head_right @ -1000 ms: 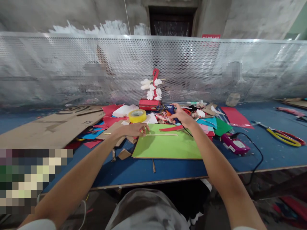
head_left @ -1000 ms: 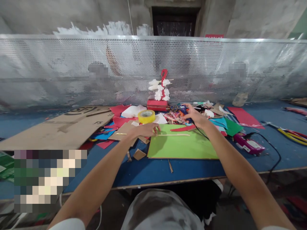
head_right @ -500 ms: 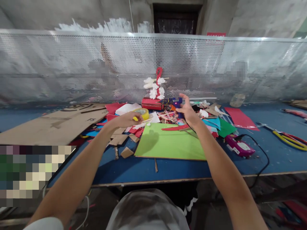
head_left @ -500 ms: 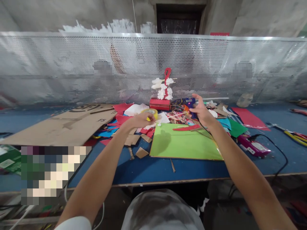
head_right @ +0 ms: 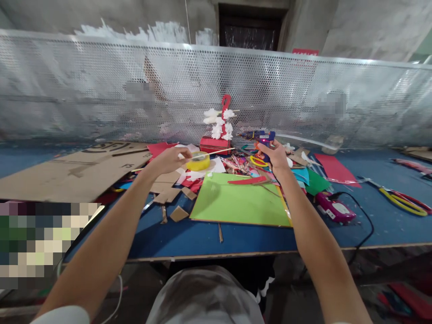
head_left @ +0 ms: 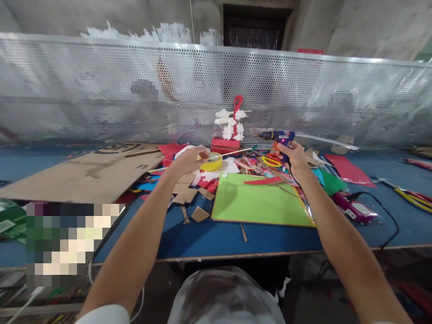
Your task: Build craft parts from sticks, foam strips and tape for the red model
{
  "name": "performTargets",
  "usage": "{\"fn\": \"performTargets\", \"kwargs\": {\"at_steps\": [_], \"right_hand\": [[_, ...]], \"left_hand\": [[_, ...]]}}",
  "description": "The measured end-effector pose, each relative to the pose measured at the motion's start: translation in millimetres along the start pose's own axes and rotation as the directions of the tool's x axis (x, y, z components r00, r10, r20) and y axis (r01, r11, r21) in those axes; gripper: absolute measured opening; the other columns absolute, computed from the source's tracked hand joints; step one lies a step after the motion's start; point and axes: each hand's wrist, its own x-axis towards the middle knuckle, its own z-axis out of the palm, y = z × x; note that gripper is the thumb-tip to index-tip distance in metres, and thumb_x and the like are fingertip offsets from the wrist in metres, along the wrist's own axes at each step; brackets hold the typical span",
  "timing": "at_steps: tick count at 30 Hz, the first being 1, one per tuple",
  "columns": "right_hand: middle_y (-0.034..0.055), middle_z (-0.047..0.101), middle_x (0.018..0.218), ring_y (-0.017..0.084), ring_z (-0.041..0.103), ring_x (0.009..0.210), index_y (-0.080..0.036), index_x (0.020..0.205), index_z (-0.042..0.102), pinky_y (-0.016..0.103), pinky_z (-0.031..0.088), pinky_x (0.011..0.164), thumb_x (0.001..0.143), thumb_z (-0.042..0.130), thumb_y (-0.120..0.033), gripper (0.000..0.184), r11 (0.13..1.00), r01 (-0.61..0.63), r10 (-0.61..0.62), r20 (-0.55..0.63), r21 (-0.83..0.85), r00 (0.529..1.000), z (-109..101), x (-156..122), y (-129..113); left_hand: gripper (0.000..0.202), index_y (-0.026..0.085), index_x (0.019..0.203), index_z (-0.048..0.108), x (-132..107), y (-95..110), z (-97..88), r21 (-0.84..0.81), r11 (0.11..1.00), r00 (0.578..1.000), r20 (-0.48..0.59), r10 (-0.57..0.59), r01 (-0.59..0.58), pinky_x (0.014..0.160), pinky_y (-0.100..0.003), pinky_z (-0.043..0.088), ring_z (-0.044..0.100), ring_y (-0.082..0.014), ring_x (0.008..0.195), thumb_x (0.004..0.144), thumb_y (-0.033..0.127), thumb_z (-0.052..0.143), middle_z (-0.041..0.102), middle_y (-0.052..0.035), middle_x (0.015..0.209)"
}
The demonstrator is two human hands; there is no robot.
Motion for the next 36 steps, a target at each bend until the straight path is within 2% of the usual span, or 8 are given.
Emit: {"fn": "performTargets", "kwargs": {"at_steps": [3, 7, 11, 17, 22, 27, 31, 36], "right_hand": [[0.0005, 0.061, 0.067, 0.009, 0.05, 0.054, -0.02, 0.076, 0.059, 0.023, 0.043, 0.047, 0.065, 0.087, -0.044, 0.039, 0.993, -0.113, 0.114, 0.089, -0.023, 0.989, 2.4, -3.2, -1.2], [0.0007, 0.056, 0.065, 0.009, 0.046, 0.053, -0.018, 0.077, 0.064, 0.022, 0.037, 0.044, 0.069, 0.083, -0.049, 0.038, 0.979, -0.204, 0.205, 0.153, -0.026, 0.967, 7.2, -6.4, -1.7], [0.0016, 0.055, 0.063, 0.011, 0.046, 0.052, -0.019, 0.07, 0.059, 0.024, 0.036, 0.043, 0.074, 0.077, -0.059, 0.044, 0.982, -0.171, 0.18, 0.137, -0.076, 0.974, 9.4, -7.8, 0.0], [0.0049, 0.057, 0.065, 0.014, 0.049, 0.054, -0.02, 0.069, 0.06, 0.025, 0.033, 0.04, 0.073, 0.067, -0.077, 0.058, 0.975, -0.146, 0.178, 0.194, -0.169, 0.965, 13.8, -12.6, -0.1], [0.0055, 0.059, 0.065, 0.013, 0.05, 0.054, -0.02, 0.067, 0.059, 0.024, 0.033, 0.038, 0.074, 0.067, -0.077, 0.058, 0.975, -0.127, 0.158, 0.162, -0.185, 0.974, 13.5, -13.4, 0.5], [0.0022, 0.053, 0.053, 0.011, 0.042, 0.042, -0.021, 0.065, 0.058, 0.026, 0.033, 0.037, 0.078, 0.061, -0.078, 0.059, 0.952, -0.114, 0.176, 0.204, -0.284, 0.963, 10.8, -14.1, 1.3], [0.0026, 0.056, 0.055, 0.01, 0.044, 0.042, -0.02, 0.066, 0.059, 0.025, 0.033, 0.038, 0.078, 0.061, -0.079, 0.06, 0.956, -0.122, 0.185, 0.229, -0.266, 0.956, 10.9, -14.0, 2.2], [0.0034, 0.058, 0.059, 0.009, 0.043, 0.043, -0.019, 0.065, 0.06, 0.024, 0.033, 0.037, 0.077, 0.061, -0.079, 0.061, 0.963, -0.107, 0.157, 0.192, -0.248, 0.969, 9.6, -13.2, 3.4]], "left_hand": [[0.021, 0.021, 0.098, 0.068, -1.5, 4.8, -3.1, 0.04, 0.999, 1.0, -0.023, -0.001, 0.002, 0.082, -0.028, 0.046, 0.067, -0.0205, 0.092, 0.082, 0.02, 0.056, 0.074, -0.0051, 0.104], [0.023, 0.021, 0.099, 0.069, -2.2, 4.3, -4.5, 0.084, 0.996, 0.998, -0.065, -0.018, 0.023, 0.08, -0.028, 0.045, 0.066, -0.0211, 0.093, 0.083, 0.018, 0.054, 0.074, -0.0057, 0.105], [0.023, 0.022, 0.101, 0.07, -2.6, -1.8, -4.3, 0.08, 0.996, 0.995, -0.092, -0.026, 0.034, 0.081, -0.028, 0.045, 0.066, -0.0214, 0.094, 0.084, 0.02, 0.055, 0.073, -0.0065, 0.107], [0.023, 0.022, 0.102, 0.07, -3.4, -2.9, -5.9, 0.058, 0.998, 0.995, -0.099, -0.005, 0.01, 0.085, -0.028, 0.045, 0.065, -0.021, 0.097, 0.085, 0.02, 0.056, 0.073, -0.0059, 0.109], [0.02, 0.022, 0.101, 0.069, -2.9, -3.4, -7.0, 0.074, 0.997, 0.996, -0.085, 0.008, -0.001, 0.082, -0.028, 0.045, 0.065, -0.0211, 0.095, 0.085, 0.02, 0.057, 0.073, -0.0056, 0.108], [0.021, 0.022, 0.101, 0.07, -3.7, -1.9, -6.4, 0.077, 0.997, 0.996, -0.086, -0.012, 0.018, 0.083, -0.028, 0.045, 0.066, -0.0216, 0.095, 0.085, 0.02, 0.058, 0.074, -0.0059, 0.107], [0.02, 0.022, 0.1, 0.072, -4.2, 0.0, -5.0, 0.064, 0.998, 0.995, -0.101, 0.002, 0.004, 0.085, -0.028, 0.045, 0.066, -0.0215, 0.093, 0.086, 0.022, 0.058, 0.074, -0.0061, 0.106], [0.022, 0.022, 0.1, 0.071, -3.1, -1.7, -3.2, 0.062, 0.998, 0.995, -0.101, 0.012, -0.006, 0.082, -0.028, 0.045, 0.066, -0.0207, 0.093, 0.085, 0.02, 0.055, 0.074, -0.0052, 0.105]]}}
